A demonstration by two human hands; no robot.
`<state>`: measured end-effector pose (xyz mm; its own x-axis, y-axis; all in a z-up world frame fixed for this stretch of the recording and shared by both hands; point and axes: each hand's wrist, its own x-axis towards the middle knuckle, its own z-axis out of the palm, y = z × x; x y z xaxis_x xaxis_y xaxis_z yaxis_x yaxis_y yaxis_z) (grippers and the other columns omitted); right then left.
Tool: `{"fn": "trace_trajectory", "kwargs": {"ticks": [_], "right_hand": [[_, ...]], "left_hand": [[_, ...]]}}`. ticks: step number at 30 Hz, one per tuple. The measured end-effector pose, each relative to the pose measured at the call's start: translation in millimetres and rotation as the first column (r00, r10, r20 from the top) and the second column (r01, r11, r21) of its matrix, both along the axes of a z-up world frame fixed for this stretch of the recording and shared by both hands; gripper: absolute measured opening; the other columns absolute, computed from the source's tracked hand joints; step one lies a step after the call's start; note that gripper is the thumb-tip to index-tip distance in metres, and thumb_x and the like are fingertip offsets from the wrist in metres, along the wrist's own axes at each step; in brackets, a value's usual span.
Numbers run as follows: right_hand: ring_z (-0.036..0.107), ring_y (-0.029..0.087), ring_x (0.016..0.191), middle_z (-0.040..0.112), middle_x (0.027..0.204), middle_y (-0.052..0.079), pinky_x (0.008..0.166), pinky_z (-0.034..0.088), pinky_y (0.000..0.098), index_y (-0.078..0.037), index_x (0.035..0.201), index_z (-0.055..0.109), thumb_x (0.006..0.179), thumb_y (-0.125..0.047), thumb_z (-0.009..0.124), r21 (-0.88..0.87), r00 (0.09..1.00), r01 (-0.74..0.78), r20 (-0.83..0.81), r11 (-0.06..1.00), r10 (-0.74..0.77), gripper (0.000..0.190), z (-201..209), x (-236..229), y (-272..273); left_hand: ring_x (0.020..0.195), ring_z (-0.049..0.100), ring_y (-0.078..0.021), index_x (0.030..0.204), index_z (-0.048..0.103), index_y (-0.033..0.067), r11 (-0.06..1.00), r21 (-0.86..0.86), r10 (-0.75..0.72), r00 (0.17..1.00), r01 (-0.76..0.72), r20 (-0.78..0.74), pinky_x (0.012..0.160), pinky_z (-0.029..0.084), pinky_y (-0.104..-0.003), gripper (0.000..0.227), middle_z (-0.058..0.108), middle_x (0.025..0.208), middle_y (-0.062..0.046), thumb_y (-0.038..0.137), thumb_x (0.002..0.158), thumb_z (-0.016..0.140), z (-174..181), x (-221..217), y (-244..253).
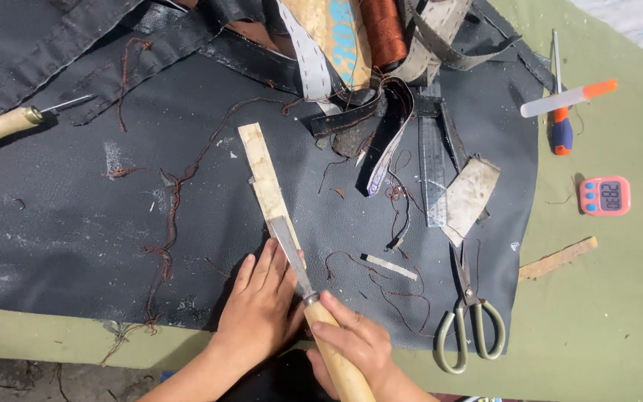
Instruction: Shaping a thin strip of wood using a hand-held shaving tool on a workshop table.
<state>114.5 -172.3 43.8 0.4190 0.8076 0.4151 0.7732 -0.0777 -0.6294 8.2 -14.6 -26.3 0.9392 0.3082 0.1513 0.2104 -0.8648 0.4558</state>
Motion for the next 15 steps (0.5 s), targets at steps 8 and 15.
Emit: {"fn": "trace_trajectory", "kwargs": {"ticks": [8,15], "right_hand": [[0.078,0.03,0.113,0.065,0.135,0.023,0.089,0.065,0.0314,-0.014,0.111,0.072,0.087,-0.024,0.078,0.059,0.998,0.003,0.063,0.998,-0.007,0.026,-8.6,9.5,38.7],[0.081,0.029,0.107,0.064,0.135,0.024,0.086,0.064,0.0304,-0.014,0.112,0.071,0.087,-0.027,0.078,-0.01,1.0,-0.001,0.023,1.0,0.001,0.029,-3.1,1.3,5.6]], "left_hand": [[0.154,0.031,-0.0342,0.156,0.039,0.0108,0.97,0.243,0.008,0.998,0.008,-0.063,0.12,0.029,-0.048,0.078,0.041,0.159,-0.019,0.047,0.087,0.046,-11.0,-1.5,-4.0],[0.153,0.032,-0.0371,0.154,0.04,0.0087,1.0,0.018,0.001,1.0,-0.001,-0.017,0.119,0.031,-0.053,0.071,0.038,0.162,-0.021,0.045,0.095,0.055,3.9,0.8,1.0]]}}
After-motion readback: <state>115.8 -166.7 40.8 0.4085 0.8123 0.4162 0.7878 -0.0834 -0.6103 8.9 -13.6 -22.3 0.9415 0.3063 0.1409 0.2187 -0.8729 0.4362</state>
